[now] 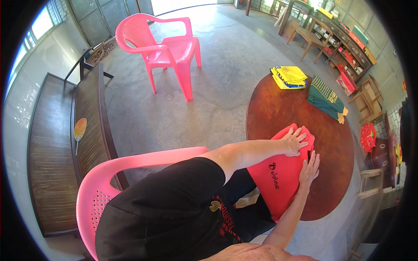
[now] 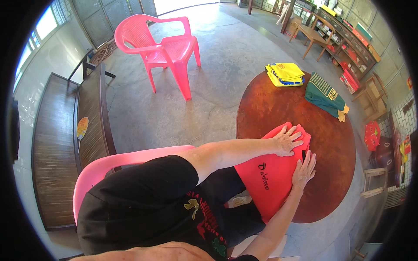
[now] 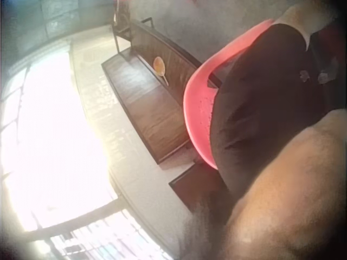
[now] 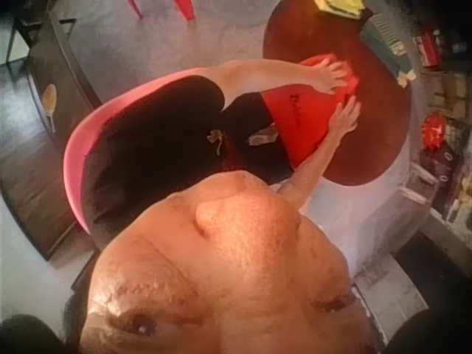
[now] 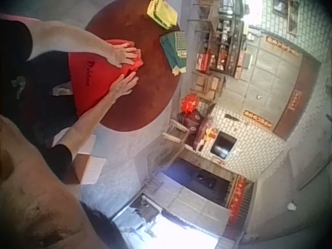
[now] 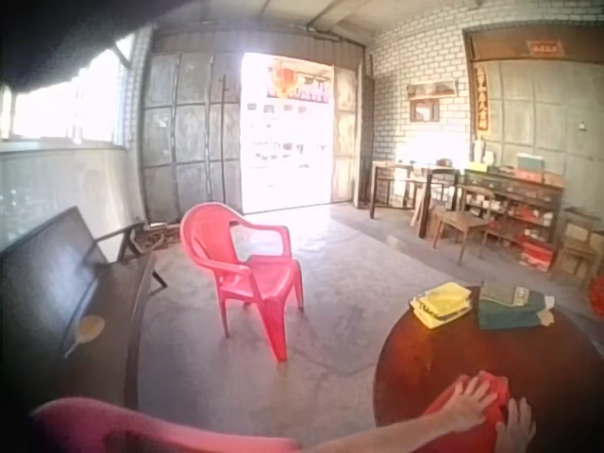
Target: Folding pink fabric tote bags on a round wooden table.
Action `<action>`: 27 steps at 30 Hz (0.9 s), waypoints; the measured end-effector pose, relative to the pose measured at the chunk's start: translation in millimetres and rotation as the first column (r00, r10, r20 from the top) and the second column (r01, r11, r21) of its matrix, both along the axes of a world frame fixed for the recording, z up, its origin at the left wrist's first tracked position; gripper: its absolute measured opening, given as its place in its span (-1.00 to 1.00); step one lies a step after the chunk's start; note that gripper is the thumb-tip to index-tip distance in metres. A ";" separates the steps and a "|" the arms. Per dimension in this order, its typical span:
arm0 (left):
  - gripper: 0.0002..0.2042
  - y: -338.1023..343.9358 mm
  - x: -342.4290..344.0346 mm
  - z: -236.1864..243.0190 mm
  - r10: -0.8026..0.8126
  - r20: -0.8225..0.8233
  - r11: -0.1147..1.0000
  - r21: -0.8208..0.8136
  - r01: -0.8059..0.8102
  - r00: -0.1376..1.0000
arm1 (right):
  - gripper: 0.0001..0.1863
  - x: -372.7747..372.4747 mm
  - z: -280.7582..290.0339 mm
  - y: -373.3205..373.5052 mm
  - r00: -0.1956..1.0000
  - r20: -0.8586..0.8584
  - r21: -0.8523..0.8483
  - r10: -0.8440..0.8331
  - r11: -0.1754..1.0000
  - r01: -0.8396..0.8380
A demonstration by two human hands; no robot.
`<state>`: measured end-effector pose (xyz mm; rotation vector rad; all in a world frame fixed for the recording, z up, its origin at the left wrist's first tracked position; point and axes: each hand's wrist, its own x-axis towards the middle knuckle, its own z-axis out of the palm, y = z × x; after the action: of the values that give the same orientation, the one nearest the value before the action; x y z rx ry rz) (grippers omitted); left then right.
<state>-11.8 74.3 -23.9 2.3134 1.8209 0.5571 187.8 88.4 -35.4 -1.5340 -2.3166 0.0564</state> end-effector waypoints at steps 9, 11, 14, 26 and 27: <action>-0.37 -53.9 -16.7 -0.2 -0.207 -0.147 0.977 0.023 0.212 0.967 | -0.37 2.0 32.0 -56.6 0.944 0.229 -0.189 0.237 0.962 -0.196; -0.37 -61.6 -33.8 0.9 -0.272 -0.162 0.962 -0.049 0.268 0.949 | -0.39 15.8 37.6 -62.5 0.949 0.215 -0.217 0.232 0.958 -0.186; -0.41 -69.0 -61.5 4.4 -0.310 -0.109 0.948 -0.103 0.300 0.944 | -0.42 38.0 22.1 -62.4 0.963 0.118 -0.249 0.242 0.946 -0.207; -0.43 -66.5 -67.3 -10.0 -0.304 -0.054 0.952 -0.042 0.302 0.951 | -0.44 53.7 -12.0 -61.7 0.979 -0.079 -0.128 0.189 0.972 -0.198; -0.43 -66.6 -66.4 -9.5 -0.308 -0.058 0.951 -0.039 0.306 0.950 | -0.45 59.5 -15.4 -63.2 0.982 -0.076 -0.135 0.171 0.974 -0.180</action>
<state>-78.2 7.7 -33.4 2.5509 1.4352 0.4108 247.3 25.2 -50.8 -1.3644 -2.4360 0.3173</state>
